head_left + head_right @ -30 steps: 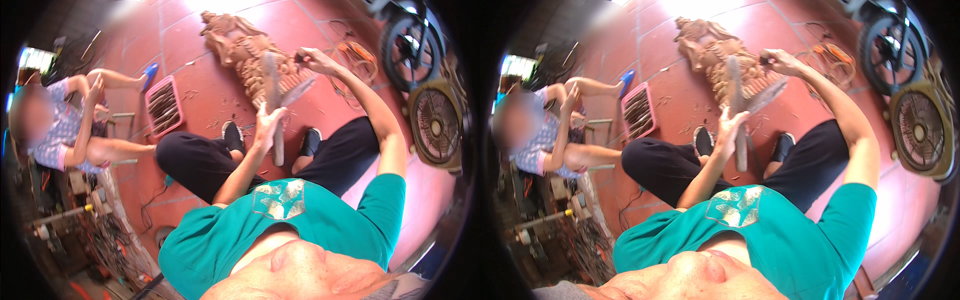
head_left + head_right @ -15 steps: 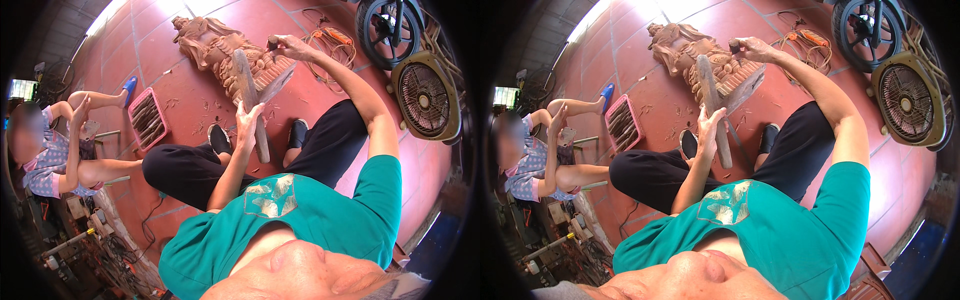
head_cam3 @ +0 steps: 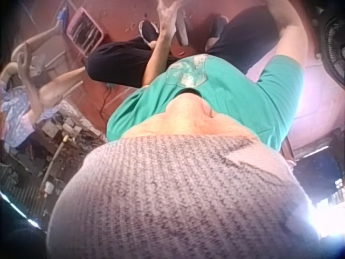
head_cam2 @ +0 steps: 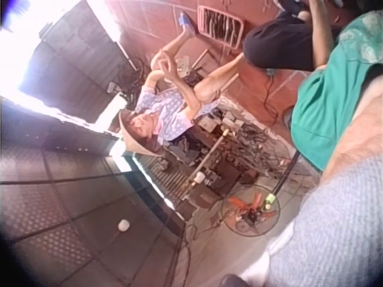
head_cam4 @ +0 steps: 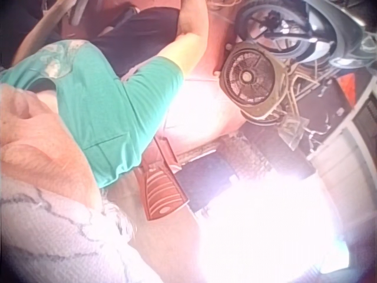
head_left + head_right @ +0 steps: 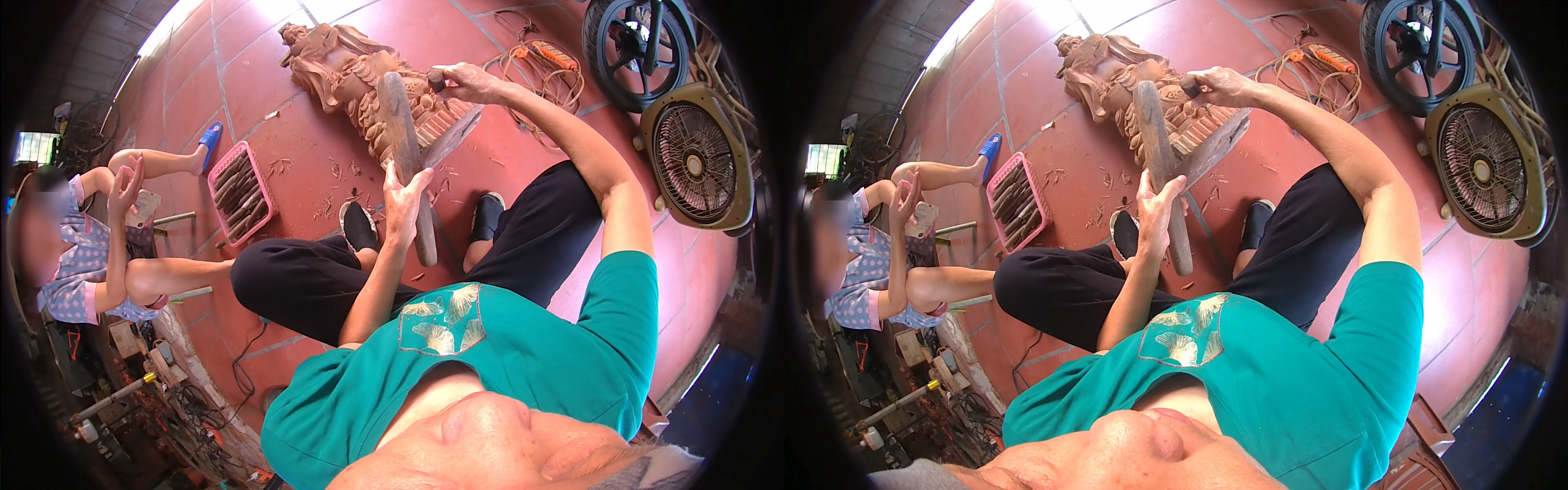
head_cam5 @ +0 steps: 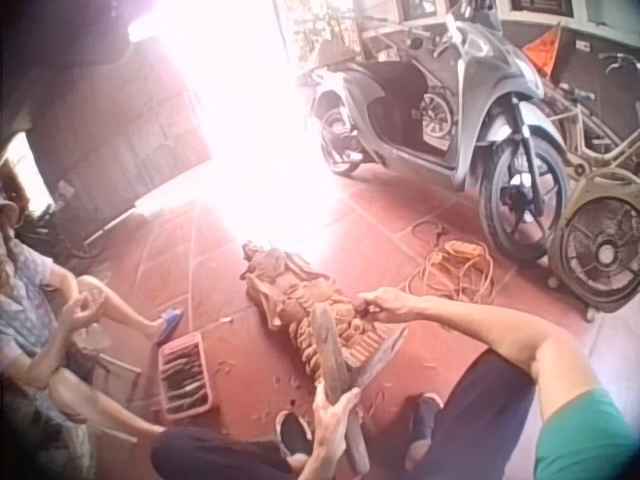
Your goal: The person sits on the floor and carves a wooden sculpture using a chisel and mallet. They repeatedly strike the chisel to shape the wood, occasionally adjusting their grip and the position of the sculpture.
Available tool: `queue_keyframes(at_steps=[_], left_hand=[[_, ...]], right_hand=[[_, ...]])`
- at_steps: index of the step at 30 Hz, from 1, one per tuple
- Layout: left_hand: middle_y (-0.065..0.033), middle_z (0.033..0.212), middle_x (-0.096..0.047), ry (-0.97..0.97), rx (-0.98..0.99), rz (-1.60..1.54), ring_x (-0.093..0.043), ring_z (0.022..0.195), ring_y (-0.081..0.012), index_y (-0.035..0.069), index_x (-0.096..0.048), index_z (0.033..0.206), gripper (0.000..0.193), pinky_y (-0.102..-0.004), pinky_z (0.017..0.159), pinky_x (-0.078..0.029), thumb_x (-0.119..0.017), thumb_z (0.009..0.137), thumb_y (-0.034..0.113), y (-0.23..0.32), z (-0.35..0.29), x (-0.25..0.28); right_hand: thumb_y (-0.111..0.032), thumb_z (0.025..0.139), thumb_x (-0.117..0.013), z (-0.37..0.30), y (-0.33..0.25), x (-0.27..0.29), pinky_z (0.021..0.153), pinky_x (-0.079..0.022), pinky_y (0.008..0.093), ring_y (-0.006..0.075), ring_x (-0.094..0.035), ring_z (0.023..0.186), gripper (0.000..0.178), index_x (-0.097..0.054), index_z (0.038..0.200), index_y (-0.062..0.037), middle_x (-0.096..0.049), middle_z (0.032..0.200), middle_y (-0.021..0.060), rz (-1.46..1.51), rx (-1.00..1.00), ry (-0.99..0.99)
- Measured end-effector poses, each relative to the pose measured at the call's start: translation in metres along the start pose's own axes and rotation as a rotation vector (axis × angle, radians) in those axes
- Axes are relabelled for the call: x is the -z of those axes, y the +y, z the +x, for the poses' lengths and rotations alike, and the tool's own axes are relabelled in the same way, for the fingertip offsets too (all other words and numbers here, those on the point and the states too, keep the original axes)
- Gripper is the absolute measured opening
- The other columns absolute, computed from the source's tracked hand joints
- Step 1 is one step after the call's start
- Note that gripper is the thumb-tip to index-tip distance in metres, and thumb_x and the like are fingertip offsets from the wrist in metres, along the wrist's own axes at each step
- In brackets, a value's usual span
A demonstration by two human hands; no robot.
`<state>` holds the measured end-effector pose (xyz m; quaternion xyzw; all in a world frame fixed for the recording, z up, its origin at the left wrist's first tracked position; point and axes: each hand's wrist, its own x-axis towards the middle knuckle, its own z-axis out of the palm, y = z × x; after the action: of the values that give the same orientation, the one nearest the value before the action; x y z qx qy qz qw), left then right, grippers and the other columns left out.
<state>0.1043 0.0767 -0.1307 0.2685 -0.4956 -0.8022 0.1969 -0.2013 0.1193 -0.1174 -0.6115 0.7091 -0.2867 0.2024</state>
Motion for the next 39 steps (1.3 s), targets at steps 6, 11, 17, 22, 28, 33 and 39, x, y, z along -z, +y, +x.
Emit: queue_keyframes(at_steps=[6,11,17,22,28,33,39], left_hand=[[-0.0017,0.083,-0.064,0.005,-0.047,0.109,-0.058,0.057,-0.0077,0.006,-0.052,0.116,0.036,-0.0228,0.050,-0.048,-0.075,0.090,0.015,0.007,-0.001,-0.002],[-0.0020,0.084,-0.063,0.015,-0.112,0.188,-0.057,0.059,-0.0072,0.005,-0.050,0.120,0.039,-0.0228,0.052,-0.048,-0.074,0.091,0.013,0.009,-0.002,-0.003],[-0.0025,0.088,-0.062,0.028,-0.105,0.277,-0.056,0.063,-0.0068,0.003,-0.048,0.128,0.044,-0.0228,0.055,-0.049,-0.072,0.091,0.010,0.015,-0.003,-0.004],[-0.0022,0.088,-0.062,0.028,-0.101,0.278,-0.056,0.064,-0.0066,0.003,-0.048,0.128,0.045,-0.0231,0.055,-0.049,-0.072,0.091,0.010,0.016,-0.004,-0.005],[-0.0034,0.084,-0.062,0.049,-0.161,0.255,-0.056,0.059,-0.0076,0.003,-0.050,0.118,0.038,-0.0235,0.053,-0.048,-0.074,0.091,0.014,0.017,-0.005,-0.008],[-0.0032,0.084,-0.062,0.049,-0.158,0.258,-0.057,0.060,-0.0078,0.003,-0.049,0.118,0.037,-0.0236,0.053,-0.048,-0.073,0.092,0.014,0.019,-0.006,-0.008],[-0.0031,0.085,-0.062,0.053,-0.167,0.276,-0.056,0.061,-0.0077,0.003,-0.049,0.118,0.037,-0.0233,0.054,-0.048,-0.073,0.092,0.014,0.020,-0.006,-0.010]], right_hand=[[-0.021,0.089,-0.073,0.001,-0.009,-0.001,0.078,-0.054,0.0442,0.0328,-0.071,0.089,0.028,-0.062,0.109,-0.0032,-0.073,0.094,0.0141,-0.045,0.040,-0.014],[-0.019,0.091,-0.069,0.004,-0.020,0.000,0.075,-0.054,0.0433,0.0314,-0.072,0.085,0.022,-0.062,0.105,-0.0036,-0.074,0.089,0.0123,-0.161,0.033,-0.068],[-0.019,0.092,-0.067,0.004,-0.023,0.001,0.072,-0.055,0.0431,0.0305,-0.073,0.080,0.018,-0.062,0.102,-0.0047,-0.073,0.082,0.0116,-0.147,0.027,-0.063],[-0.016,0.092,-0.065,0.004,-0.021,0.001,0.071,-0.055,0.0447,0.0320,-0.071,0.080,0.017,-0.060,0.104,-0.0043,-0.072,0.083,0.0131,-0.283,0.057,-0.070],[-0.014,0.092,-0.065,0.003,-0.028,0.000,0.072,-0.054,0.0468,0.0337,-0.070,0.081,0.022,-0.058,0.111,-0.0057,-0.071,0.085,0.0131,-0.283,0.094,-0.075],[-0.015,0.092,-0.065,0.002,-0.025,-0.001,0.073,-0.054,0.0467,0.0336,-0.070,0.081,0.024,-0.058,0.113,-0.0076,-0.072,0.085,0.0120,-0.233,0.091,-0.074],[-0.017,0.091,-0.067,0.005,-0.019,-0.004,0.072,-0.054,0.0456,0.0334,-0.070,0.081,0.026,-0.058,0.114,-0.0091,-0.072,0.083,0.0113,-0.250,0.065,-0.105]])
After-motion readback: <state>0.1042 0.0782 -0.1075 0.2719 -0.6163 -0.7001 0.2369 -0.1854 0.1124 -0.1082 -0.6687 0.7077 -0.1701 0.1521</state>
